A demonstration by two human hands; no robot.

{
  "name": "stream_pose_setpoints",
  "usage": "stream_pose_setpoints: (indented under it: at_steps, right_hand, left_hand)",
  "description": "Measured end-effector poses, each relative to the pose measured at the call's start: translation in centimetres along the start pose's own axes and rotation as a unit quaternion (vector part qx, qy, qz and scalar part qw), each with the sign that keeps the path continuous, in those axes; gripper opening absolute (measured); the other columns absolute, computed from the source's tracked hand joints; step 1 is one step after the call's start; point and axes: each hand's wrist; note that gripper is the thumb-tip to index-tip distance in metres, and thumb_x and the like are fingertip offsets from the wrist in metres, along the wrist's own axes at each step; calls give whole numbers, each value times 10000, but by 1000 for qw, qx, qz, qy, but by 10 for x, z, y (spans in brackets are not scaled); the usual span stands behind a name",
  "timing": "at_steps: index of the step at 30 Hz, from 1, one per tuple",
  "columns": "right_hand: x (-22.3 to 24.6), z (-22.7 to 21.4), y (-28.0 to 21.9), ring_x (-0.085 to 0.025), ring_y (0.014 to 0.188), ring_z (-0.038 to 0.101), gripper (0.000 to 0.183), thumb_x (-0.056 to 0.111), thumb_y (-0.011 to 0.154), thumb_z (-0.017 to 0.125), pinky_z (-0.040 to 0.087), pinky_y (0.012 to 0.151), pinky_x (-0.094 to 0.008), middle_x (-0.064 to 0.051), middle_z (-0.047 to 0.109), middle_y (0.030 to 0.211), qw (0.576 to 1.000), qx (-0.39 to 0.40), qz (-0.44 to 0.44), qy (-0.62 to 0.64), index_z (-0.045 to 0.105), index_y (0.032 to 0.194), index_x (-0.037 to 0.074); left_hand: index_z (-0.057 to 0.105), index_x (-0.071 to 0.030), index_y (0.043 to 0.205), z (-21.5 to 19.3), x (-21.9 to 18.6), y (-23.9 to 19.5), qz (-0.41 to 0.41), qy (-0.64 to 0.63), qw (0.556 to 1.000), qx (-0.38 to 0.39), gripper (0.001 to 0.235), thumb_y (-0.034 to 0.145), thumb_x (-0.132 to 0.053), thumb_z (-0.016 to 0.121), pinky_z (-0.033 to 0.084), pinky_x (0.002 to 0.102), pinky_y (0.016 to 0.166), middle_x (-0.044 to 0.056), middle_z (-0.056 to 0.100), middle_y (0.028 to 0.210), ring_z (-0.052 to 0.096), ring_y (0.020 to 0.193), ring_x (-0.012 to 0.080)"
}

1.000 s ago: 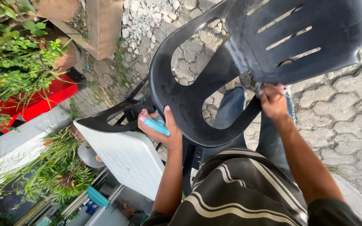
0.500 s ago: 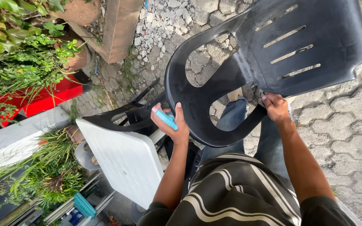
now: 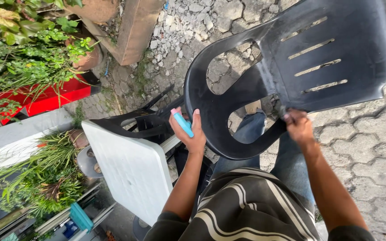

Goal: Cleaning plastic chairs and tables using a spray bottle and a cloth.

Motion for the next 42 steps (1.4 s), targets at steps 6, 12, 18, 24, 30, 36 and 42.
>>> stream_pose_setpoints:
  at_steps: [6,12,18,24,30,36,42]
  right_hand:
    - [46,-33,-6,-280,841,659,258,310,1016,524,517,732,-382,-100,690,951,991,67,117,1,648,1192,167]
    - [15,35,-24,-364,920,665,159,175,988,658,532,832,-452,-172,706,966,995,-59,-55,51,697,972,22]
    - [180,-14,-137,-330,909,685,179,179,978,669,559,820,-431,-172,718,976,979,-84,-127,135,735,1021,18]
    - [246,-2,-157,-270,880,714,208,161,975,676,566,757,-339,-162,723,1017,936,-175,-209,224,691,1119,11]
    - [322,4,-154,-304,918,638,307,215,1036,654,547,835,-338,-149,701,983,941,-160,-77,289,632,1292,46]
    - [380,-6,-157,-447,1177,551,669,-18,586,720,474,978,-495,-258,595,1291,956,-199,-215,-21,607,1245,-3]
    - [385,19,-127,-415,1207,595,684,-78,612,633,518,1010,-460,-220,634,1283,929,-287,-227,-57,585,1290,-5]
  left_hand:
    - [541,39,1355,3,0,-2,-7,6,1000,-6,582,879,-131,830,481,367,876,128,565,1232,534,966,220]
    - [543,40,1344,4,0,5,-14,-27,1000,-5,558,898,-152,818,485,363,871,127,562,1217,558,971,225]
    - [571,41,1292,5,1,10,-71,-64,995,1,539,881,-196,827,481,388,854,151,574,1167,581,962,282]
    - [509,37,1349,13,29,22,-7,-121,991,60,613,921,-277,817,457,456,1006,195,580,1243,588,1160,380]
    - [500,11,1396,0,56,67,48,-147,954,256,739,856,-361,842,448,489,1014,229,579,1252,579,1171,407]
    - [474,24,1402,-11,60,109,85,-176,905,379,861,769,-395,880,448,483,1007,238,567,1302,566,1200,416]
    - [495,20,1408,32,61,143,44,-292,868,399,763,796,-264,851,472,431,1034,210,602,1307,603,1206,337]
Point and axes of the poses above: each hand's wrist, its own y-axis towards the middle knuckle, its own z-axis out of the palm, x = y × z
